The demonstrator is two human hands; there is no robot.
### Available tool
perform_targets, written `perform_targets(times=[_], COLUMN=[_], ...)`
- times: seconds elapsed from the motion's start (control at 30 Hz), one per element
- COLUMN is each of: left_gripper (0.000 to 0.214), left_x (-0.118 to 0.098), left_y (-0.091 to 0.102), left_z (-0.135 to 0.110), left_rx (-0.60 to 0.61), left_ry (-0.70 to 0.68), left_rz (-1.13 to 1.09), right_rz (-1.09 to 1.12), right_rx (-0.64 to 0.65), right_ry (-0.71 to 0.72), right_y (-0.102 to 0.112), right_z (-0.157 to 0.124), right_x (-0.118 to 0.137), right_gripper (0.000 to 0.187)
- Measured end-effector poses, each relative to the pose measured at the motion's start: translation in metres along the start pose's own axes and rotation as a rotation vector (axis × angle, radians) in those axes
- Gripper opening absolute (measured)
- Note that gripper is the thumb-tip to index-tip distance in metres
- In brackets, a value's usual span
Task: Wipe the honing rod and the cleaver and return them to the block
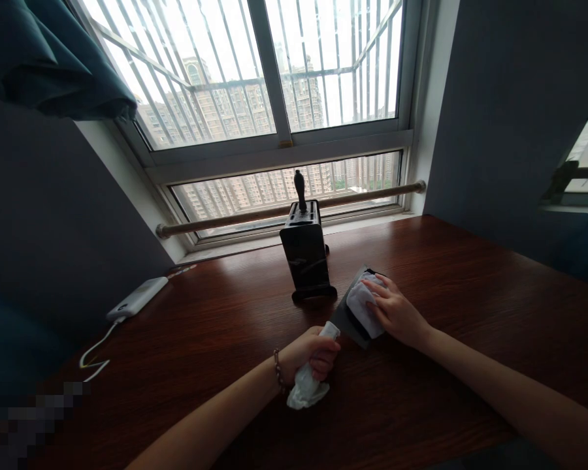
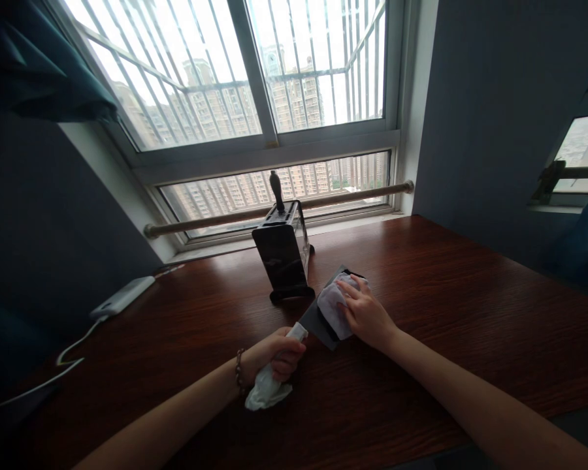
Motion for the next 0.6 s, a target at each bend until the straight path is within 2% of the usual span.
perform_targets(times=[0.13,0.23,0.4,0.47,0.6], left_gripper=[0.029,0.029,0.032,0.032,0.031], left_x=[0.001,0.002,0.001,0.0,0.0], left_y=[0.002,0.003,-0.002,-0.004,-0.003], left_z=[0.001,0.002,0.0,-0.001,-0.001], left_rx=[0.015,0.015,-0.019,-0.022,-0.022], left_ry=[0.003,-0.021,-0.013,-0.006,-0.017], left_rz=[-0.012,-0.009,0.077,0.107,0.11], right_rz=[0.01,-0.01,0.009,0.159,0.679], right_rx=[0.036,0.025,-0.11,-0.142,-0.12], right_ry=[0.019,-0.008,-0.188,-0.293,-0.624], right_y=[0.001,0.0,0.003,0.006,0.004], right_z=[-0.001,0.0,0.01,0.013,0.016], right_x=[0.004,-0.003,-0.031,-0.045,-0.069], right_gripper=[0.026,0.027,0.028,0.027,0.03])
Point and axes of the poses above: each hand's wrist, its own z-axis towards the middle knuckle, its own y-axis out of the back of the hand, x = y × z, the point moved 3 cm from there along z, towards the middle knuckle, and after that the axes turned 13 degrees about -y, right-handed, at the moved point
